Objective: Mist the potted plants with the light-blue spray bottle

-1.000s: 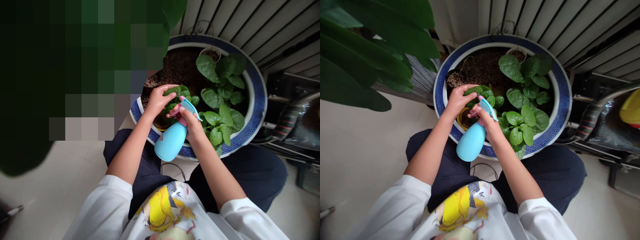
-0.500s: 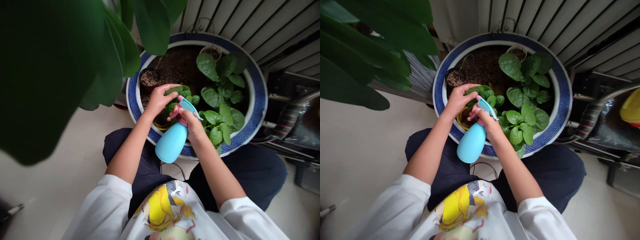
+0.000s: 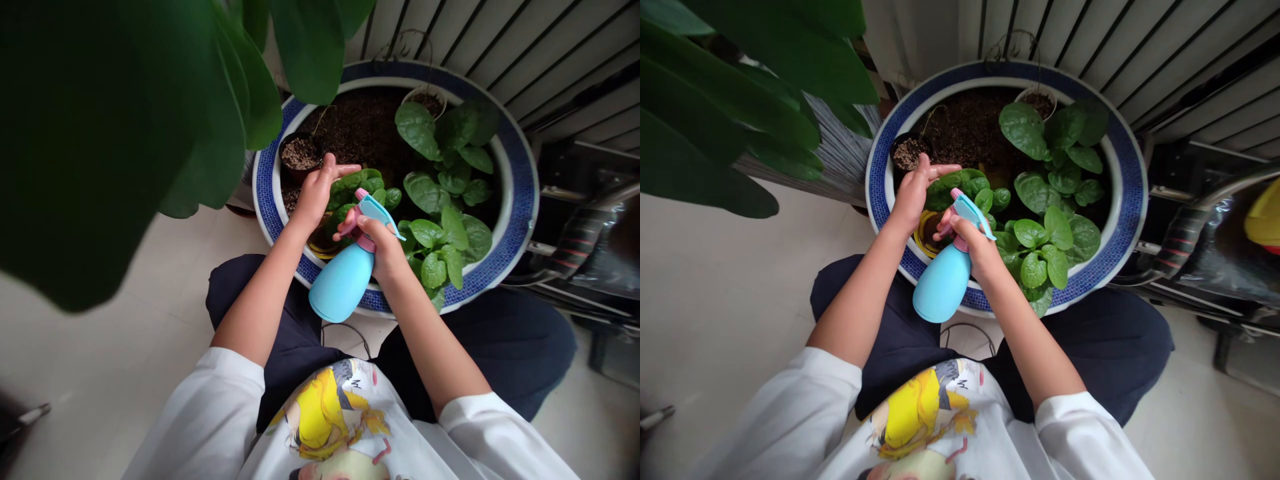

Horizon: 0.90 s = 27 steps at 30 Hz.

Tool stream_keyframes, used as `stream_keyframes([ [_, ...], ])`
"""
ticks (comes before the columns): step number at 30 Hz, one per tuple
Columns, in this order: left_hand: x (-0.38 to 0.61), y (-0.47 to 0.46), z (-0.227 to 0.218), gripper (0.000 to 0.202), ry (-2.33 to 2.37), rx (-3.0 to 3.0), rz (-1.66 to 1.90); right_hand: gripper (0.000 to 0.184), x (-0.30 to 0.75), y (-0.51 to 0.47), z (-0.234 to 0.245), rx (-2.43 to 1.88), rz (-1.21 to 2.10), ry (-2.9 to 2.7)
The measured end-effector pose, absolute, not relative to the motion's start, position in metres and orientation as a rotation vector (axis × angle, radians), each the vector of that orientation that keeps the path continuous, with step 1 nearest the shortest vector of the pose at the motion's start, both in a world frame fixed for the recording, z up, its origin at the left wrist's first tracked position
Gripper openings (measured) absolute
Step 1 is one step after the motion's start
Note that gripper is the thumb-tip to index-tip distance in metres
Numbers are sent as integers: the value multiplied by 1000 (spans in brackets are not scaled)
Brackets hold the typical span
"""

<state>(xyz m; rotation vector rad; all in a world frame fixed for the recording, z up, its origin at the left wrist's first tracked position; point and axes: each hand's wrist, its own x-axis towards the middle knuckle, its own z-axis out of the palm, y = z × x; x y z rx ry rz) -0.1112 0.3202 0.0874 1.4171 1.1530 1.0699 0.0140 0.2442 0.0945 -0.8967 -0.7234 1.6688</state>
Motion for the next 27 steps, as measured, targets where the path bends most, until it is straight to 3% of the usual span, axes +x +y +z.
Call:
stream_keyframes([
  [5,-111,321,88,32,1141,1503,1062,25,15,244,97,-981,1697,-808],
  [15,-110,323,87,53,1188,1415,1058,39,16,246,90,-865,1674,-701],
  [27,-121,329,67,26,1267,1504,1055,41,15,247,86,-887,1664,-717],
])
